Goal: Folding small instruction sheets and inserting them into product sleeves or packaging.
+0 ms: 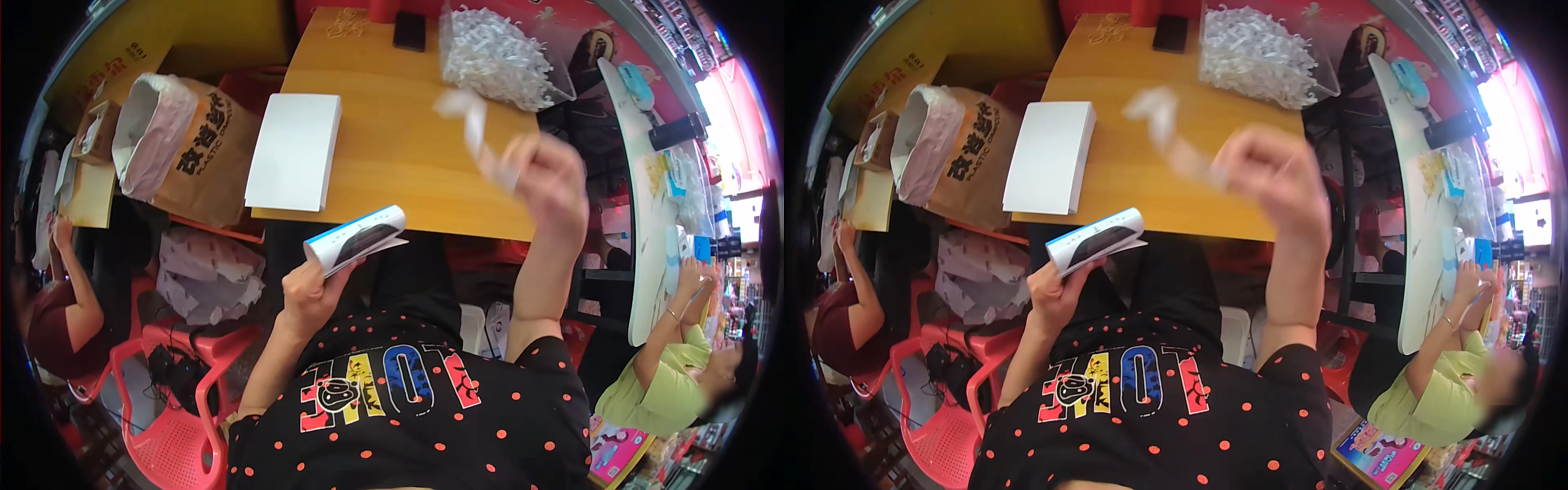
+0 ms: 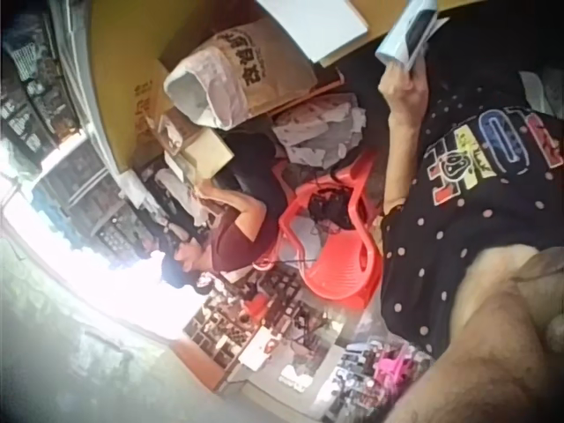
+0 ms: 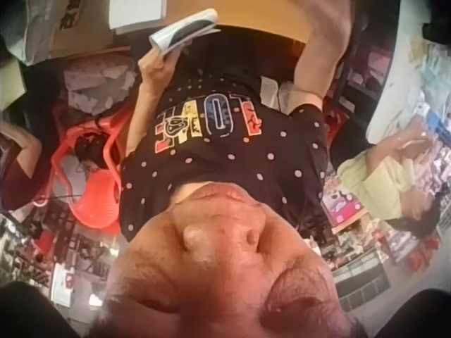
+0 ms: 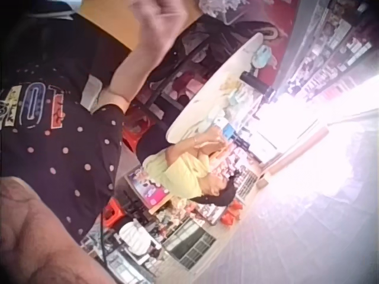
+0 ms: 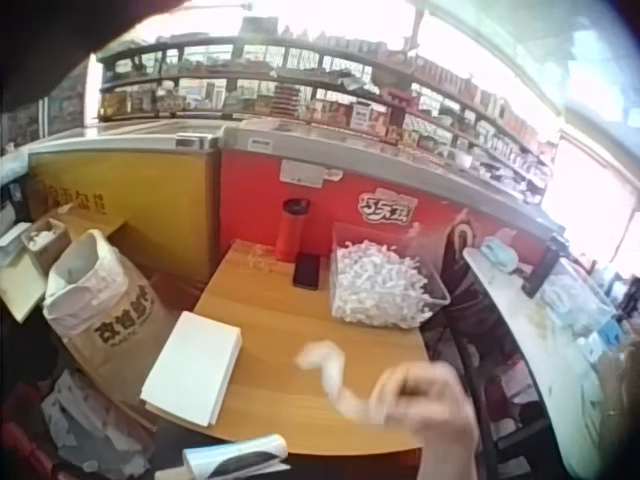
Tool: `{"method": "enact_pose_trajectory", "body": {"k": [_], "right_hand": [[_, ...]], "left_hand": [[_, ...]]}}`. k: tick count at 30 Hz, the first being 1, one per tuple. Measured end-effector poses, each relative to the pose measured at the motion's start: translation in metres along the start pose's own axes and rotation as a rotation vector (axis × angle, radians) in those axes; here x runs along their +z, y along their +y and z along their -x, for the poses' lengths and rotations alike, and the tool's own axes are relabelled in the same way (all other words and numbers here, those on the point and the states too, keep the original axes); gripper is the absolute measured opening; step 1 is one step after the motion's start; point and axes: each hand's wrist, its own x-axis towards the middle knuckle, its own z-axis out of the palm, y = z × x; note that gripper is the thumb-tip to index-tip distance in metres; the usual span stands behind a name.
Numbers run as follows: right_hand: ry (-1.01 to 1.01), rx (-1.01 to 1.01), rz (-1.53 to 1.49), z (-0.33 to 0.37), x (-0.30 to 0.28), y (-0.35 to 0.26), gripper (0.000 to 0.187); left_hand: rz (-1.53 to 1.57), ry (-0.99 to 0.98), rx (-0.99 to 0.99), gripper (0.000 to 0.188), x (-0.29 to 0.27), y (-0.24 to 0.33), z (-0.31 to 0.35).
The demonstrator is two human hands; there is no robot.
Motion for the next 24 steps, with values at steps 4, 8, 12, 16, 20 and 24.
{"method": "enact_pose_trajectory", "body": {"k": [4,8,12,16,20,24], "right_hand": [[0.405,-0.066,0.045,-0.077,-0.128,0.028,0.016],[0.724,0.055,1.477,-0.099,-0.267,0.107,0.019],[0.895,-0.126,1.272,-0.099,-0.197,0.113,0.021],[0.698,-0.189,0.654,-0.044,-0.058,0.088,0.015],[0.244,-0.176,0.277,0.017,0.059,0.091,0.012],[0.255,-0.061,0.100,0.032,0.102,0.102,0.016]], "left_hand": [[0.297,-0.004,-0.199,0.021,0.000,0.010,0.003],[0.528,0.030,-0.337,0.021,0.005,0.014,0.007],[0.620,0.100,-0.509,0.020,-0.006,0.016,0.007],[0.980,0.207,-0.722,0.024,-0.007,0.011,-0.009],[1.060,0.264,-0.745,0.022,-0.008,0.005,-0.015],[1.062,0.289,-0.720,0.023,-0.005,0.006,-0.015]]}}
